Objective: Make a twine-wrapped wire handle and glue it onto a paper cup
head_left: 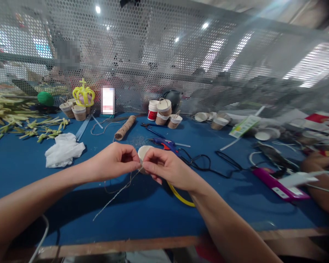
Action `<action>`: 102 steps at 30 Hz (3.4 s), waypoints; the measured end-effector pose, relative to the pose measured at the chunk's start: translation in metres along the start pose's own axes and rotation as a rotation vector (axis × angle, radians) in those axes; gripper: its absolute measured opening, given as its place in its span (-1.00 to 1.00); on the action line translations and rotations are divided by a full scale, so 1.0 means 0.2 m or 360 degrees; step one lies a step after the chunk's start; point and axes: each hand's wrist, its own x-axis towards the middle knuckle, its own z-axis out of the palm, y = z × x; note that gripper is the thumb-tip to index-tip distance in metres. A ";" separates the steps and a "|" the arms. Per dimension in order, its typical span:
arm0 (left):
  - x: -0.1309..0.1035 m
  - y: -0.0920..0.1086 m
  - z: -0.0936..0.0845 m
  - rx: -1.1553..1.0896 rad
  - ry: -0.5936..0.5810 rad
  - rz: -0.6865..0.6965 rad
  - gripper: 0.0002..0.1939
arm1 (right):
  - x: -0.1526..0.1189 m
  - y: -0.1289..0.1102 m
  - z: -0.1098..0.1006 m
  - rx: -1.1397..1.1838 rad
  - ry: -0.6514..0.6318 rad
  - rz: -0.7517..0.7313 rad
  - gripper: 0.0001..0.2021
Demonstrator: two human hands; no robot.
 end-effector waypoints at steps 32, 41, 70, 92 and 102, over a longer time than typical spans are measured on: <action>0.02 -0.02 0.05 -0.1033 -0.0147 -0.0407 -0.81 | 0.00 0.01 0.02 0.0044 0.0197 -0.0082 -0.84; 0.02 -0.02 0.05 -0.0643 0.0005 -0.0294 -0.80 | 0.00 -0.01 0.03 -0.0100 0.0267 -0.0061 -0.82; 0.03 -0.02 0.04 -0.0735 0.0309 -0.0128 -0.79 | 0.02 0.00 0.03 0.0186 0.0142 -0.0013 -0.75; 0.02 -0.01 0.02 -0.0622 0.0382 0.0136 -0.90 | 0.03 0.01 0.09 0.0587 0.0190 -0.0065 -0.89; 0.04 0.00 0.01 -0.0792 0.0507 -0.0019 -0.86 | 0.07 -0.02 0.10 0.0118 0.0455 -0.0124 -0.88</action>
